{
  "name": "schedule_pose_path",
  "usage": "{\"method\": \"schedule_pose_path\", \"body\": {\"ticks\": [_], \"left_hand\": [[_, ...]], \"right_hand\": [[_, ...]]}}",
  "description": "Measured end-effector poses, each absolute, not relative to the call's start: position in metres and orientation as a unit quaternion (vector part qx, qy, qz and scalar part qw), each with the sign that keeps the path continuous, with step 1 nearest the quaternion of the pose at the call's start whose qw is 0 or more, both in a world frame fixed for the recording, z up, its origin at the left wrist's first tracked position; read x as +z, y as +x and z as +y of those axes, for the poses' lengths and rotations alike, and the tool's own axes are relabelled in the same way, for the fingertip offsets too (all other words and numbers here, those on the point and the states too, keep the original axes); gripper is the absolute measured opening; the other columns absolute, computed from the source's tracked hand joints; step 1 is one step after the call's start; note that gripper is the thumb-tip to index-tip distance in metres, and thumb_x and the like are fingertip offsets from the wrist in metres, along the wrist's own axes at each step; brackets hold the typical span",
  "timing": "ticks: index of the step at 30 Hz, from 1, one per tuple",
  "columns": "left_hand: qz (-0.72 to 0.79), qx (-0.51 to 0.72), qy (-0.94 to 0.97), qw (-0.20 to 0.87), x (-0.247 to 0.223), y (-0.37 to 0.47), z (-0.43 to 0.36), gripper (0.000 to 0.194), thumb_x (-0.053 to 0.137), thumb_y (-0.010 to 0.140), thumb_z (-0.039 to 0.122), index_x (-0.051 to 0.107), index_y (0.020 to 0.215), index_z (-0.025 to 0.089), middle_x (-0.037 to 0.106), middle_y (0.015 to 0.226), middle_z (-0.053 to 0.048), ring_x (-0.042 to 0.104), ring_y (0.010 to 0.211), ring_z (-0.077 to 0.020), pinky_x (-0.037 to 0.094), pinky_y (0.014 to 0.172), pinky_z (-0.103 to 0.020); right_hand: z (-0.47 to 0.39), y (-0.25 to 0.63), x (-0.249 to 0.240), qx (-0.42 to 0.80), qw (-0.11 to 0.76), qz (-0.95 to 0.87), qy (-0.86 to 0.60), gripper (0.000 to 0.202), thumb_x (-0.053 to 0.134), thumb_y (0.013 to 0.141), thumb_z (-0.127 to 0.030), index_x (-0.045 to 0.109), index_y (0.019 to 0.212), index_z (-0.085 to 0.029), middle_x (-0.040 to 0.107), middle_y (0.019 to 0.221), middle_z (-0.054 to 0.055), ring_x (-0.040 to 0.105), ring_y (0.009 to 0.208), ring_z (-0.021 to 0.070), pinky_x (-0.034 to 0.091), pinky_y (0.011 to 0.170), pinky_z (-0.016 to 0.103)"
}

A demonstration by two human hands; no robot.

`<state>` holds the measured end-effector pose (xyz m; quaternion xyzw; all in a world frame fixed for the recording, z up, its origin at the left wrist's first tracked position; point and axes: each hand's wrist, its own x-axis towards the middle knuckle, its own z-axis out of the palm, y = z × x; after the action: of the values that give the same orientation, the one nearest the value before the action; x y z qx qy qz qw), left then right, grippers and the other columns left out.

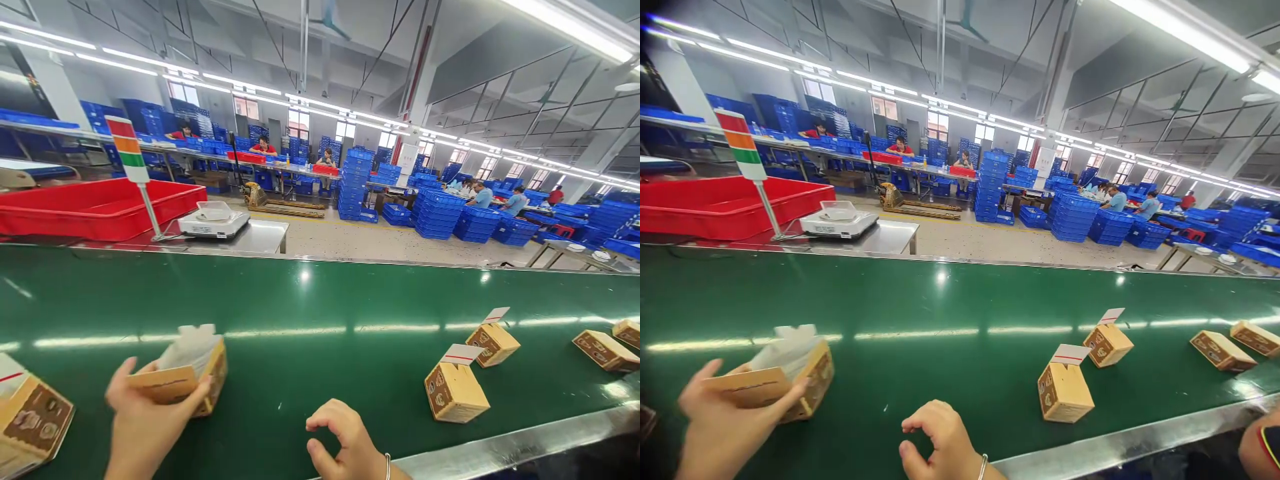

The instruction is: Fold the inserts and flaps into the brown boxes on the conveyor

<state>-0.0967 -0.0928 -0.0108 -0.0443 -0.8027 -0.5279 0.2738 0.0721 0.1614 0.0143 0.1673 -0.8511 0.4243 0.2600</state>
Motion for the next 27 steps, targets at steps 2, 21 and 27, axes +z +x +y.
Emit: {"method": "schedule_pose_path", "body": {"ticks": [2,21,27], "left_hand": [[-0.792,-0.569,-0.120,0.187,-0.009,-0.093,-0.069,0.097,0.074,0.058,0.069,0.031,0.127,0.017,0.054,0.111,-0.016,0.064,0.089,-0.0319,0.058,0.075,-0.052],[-0.778,-0.355,-0.448,0.262,0.010,-0.037,-0.015,0.058,0.046,0.095,0.036,0.028,0.148,0.021,0.054,0.133,-0.015,0.058,0.117,-0.0273,0.056,0.088,-0.035],[-0.778,-0.317,-0.482,0.246,-0.001,-0.030,-0.003,0.062,0.043,0.095,0.025,0.017,0.152,0.024,0.042,0.145,-0.014,0.049,0.128,-0.0280,0.053,0.092,-0.037]], "right_hand": [[0.162,0.068,0.014,0.429,0.256,-0.844,0.193,0.026,0.056,0.086,-0.033,0.059,0.110,-0.022,0.068,0.094,0.008,0.066,0.084,0.0202,0.056,0.079,0.035],[0.208,-0.007,0.029,0.406,0.211,-0.853,0.252,0.081,0.067,0.073,-0.071,0.049,0.133,-0.020,0.054,0.137,0.015,0.045,0.133,0.0282,0.033,0.112,0.046],[0.209,-0.034,0.058,0.278,0.041,-0.915,0.290,0.045,0.081,0.066,-0.058,0.068,0.094,-0.025,0.073,0.102,-0.001,0.067,0.095,0.0181,0.045,0.087,0.032]]}}
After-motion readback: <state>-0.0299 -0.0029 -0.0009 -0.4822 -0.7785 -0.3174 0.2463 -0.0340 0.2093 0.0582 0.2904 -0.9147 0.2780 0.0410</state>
